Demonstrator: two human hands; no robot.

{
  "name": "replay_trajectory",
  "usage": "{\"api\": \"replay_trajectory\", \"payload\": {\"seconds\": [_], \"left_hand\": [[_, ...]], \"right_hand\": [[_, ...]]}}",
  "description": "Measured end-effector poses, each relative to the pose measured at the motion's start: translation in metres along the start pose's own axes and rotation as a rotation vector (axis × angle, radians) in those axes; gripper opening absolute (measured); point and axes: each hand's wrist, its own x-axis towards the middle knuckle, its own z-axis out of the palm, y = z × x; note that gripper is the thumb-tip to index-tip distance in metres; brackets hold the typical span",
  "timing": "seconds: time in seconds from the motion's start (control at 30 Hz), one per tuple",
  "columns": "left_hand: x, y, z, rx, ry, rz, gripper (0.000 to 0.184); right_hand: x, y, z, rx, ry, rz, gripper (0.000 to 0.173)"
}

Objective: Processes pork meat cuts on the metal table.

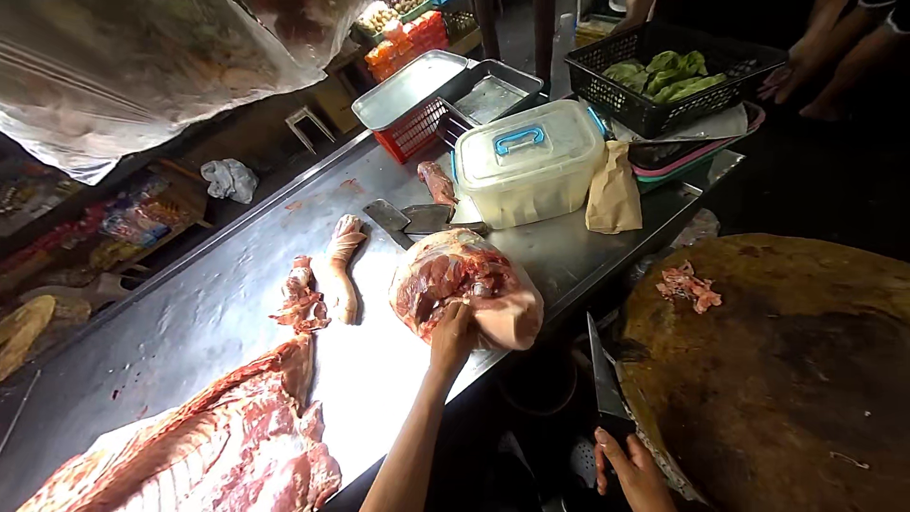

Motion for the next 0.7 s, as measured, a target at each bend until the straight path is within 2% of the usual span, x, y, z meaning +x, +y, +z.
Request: {"api": "replay_trajectory", "payload": {"seconds": [0.07,0.2,0.33,0.53,0.63,0.7], "left_hand": [[-0.016,-0.017,-0.001,0.022,0.08,0.035,0.024],[-0.034,-0.039,-0.004,-0.054,0.247,-0.106,0.028],[0.0,-0.052,-0.03,-0.101,0.3,-0.074,0.028],[0.07,-0.072,-0.055,-0.14,0.189,-0.132,0.028],[0.11,-0.079,-0.075,-0.217,-0.013,-0.148,0.031],[0.12,-0.082,-0.086,-0.191,-0.09,-0.056,0.032]], "right_hand": [[0.014,-0.001,0.018,0.03,0.005,-0.012,0.018],[0.054,-0.01,0.049,-0.079,0.036,0.078,0.027],[0.08,-0.025,0.082,-0.186,0.041,0.091,0.03],[0.101,-0.042,0.12,-0.199,0.075,-0.036,0.028],[0.105,-0.049,0.125,-0.191,0.094,-0.031,0.025],[0.105,-0.052,0.124,-0.194,0.121,-0.022,0.025]]}}
